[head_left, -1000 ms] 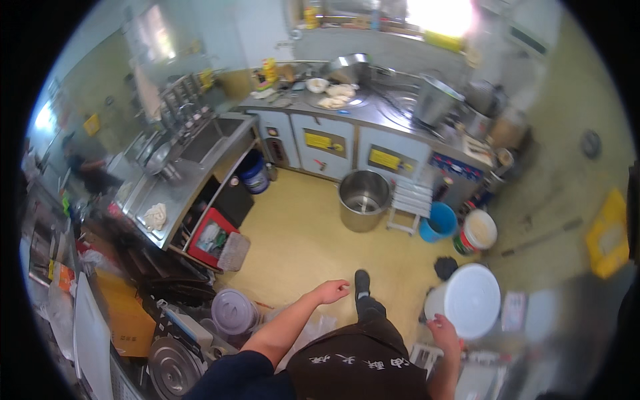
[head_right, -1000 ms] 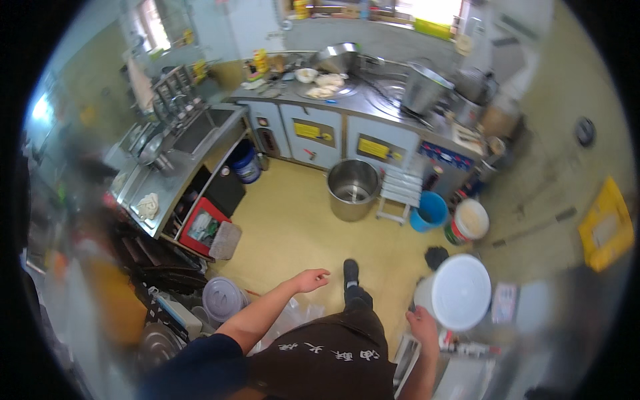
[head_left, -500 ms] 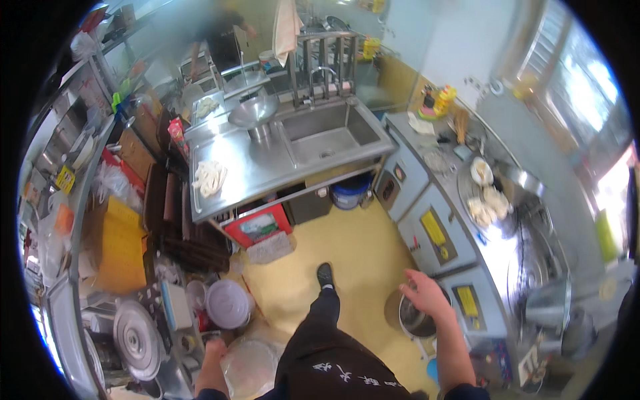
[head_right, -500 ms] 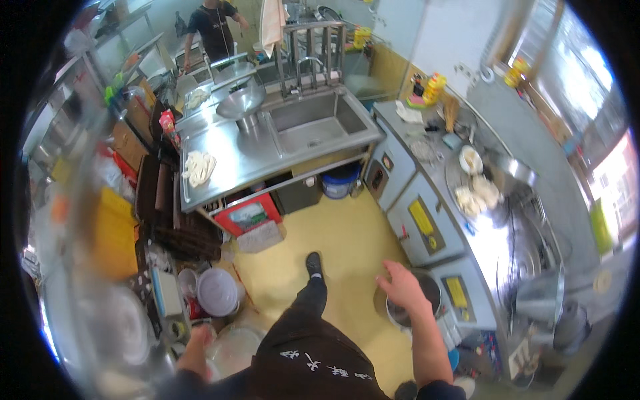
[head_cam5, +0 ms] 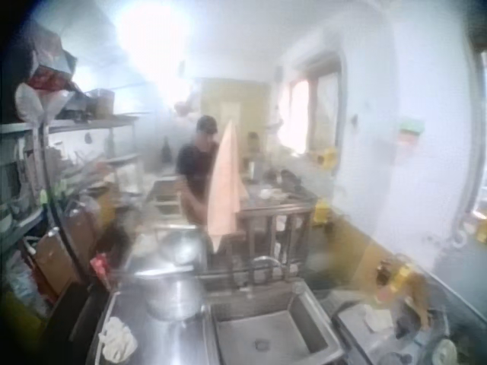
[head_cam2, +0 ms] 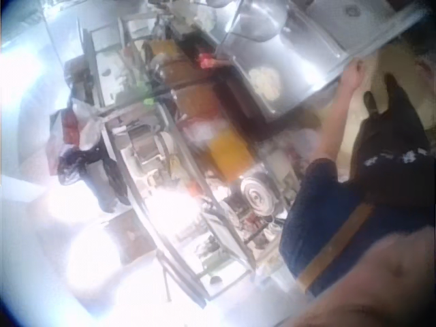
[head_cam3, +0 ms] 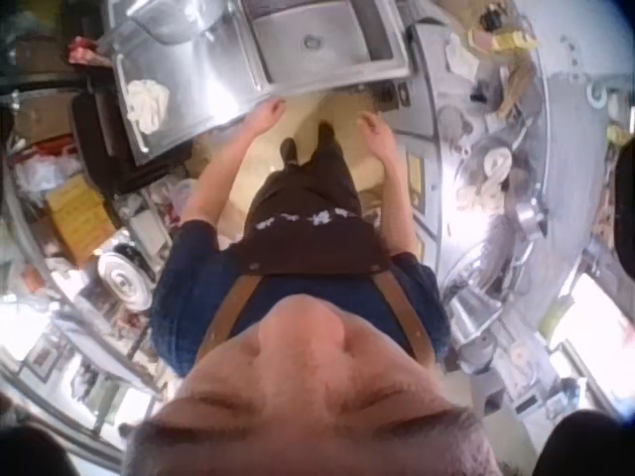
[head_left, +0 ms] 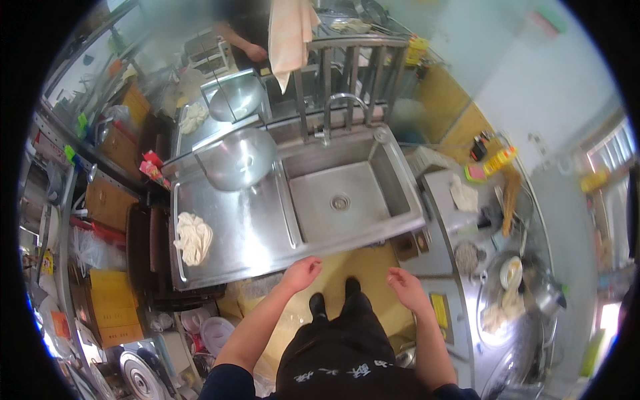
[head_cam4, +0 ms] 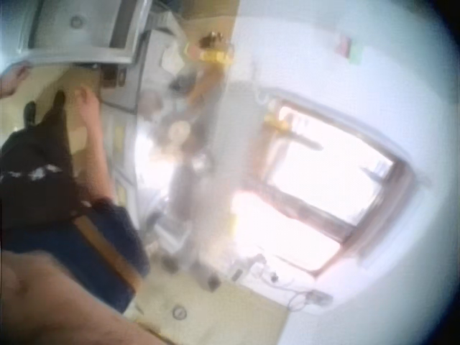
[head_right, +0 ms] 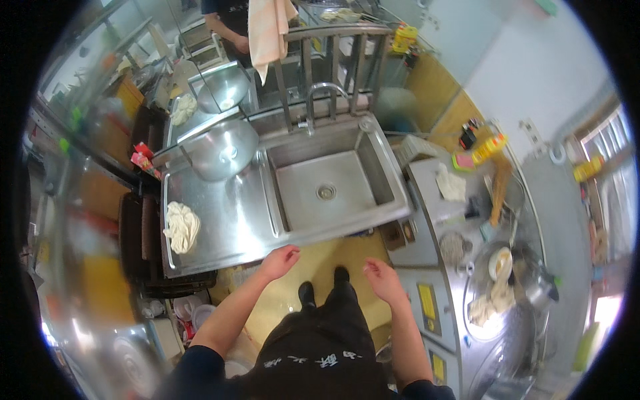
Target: The person assembles a metal kitchen machine by inserting a roller and tightening it with a wrench, then moves to a sink to wash hands and rinse a metal bowl and a metal tray. The person dries hands with a paper towel at the end.
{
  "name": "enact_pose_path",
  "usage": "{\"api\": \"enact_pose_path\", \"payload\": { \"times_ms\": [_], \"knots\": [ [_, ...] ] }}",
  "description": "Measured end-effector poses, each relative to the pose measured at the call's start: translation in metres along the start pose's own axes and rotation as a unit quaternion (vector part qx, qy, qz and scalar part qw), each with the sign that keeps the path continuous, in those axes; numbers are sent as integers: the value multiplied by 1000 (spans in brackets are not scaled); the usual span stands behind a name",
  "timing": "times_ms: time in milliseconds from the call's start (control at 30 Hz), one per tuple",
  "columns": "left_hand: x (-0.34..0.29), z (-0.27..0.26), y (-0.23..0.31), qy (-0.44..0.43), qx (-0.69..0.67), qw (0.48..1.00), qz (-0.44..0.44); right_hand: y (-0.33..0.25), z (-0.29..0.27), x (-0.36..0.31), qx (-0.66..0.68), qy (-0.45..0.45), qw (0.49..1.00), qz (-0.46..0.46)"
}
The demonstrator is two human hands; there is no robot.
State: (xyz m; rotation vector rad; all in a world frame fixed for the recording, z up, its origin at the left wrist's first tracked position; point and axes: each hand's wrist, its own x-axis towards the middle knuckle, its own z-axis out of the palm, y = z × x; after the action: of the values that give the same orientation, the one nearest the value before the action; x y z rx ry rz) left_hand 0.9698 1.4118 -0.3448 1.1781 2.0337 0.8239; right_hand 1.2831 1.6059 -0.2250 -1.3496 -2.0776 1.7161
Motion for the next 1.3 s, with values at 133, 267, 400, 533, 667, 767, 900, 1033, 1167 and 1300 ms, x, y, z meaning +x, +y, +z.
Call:
{"api": "enact_pose_path", "payload": {
  "times_ms": [133, 267, 400, 533, 667, 767, 900, 1033, 1167, 1300],
  "knots": [
    [131, -41, 73, 7, -66, 997, -29, -23, -38, 190, 272, -31, 955, 111],
    [201, -46, 70, 57, -197, 970, -132, -87, -53, 406, 498, -39, 840, 211],
    [247, -51, 49, 17, -255, 953, -161, -173, -57, 540, 502, -13, 847, 175],
    [316, -67, 34, 51, -267, 941, -203, -220, -43, 553, 382, -32, 911, 151],
    [401, -85, 16, 120, -296, 927, -195, -219, -24, 499, 403, -98, 896, 159],
    [453, -91, 1, 191, -295, 917, -187, -213, -7, 463, 417, -102, 883, 193],
    [503, -94, -20, 251, -311, 903, -156, -194, -7, 442, 462, -83, 859, 207],
    [527, -87, -32, 300, -239, 904, -190, -135, -17, 422, 412, -71, 876, 241],
    [536, -82, -33, 338, -262, 880, -206, -70, -11, 414, 453, -78, 834, 305],
    [544, -95, -32, 292, -321, 849, -303, -39, 9, 430, 442, -59, 835, 322]
  ]
}}
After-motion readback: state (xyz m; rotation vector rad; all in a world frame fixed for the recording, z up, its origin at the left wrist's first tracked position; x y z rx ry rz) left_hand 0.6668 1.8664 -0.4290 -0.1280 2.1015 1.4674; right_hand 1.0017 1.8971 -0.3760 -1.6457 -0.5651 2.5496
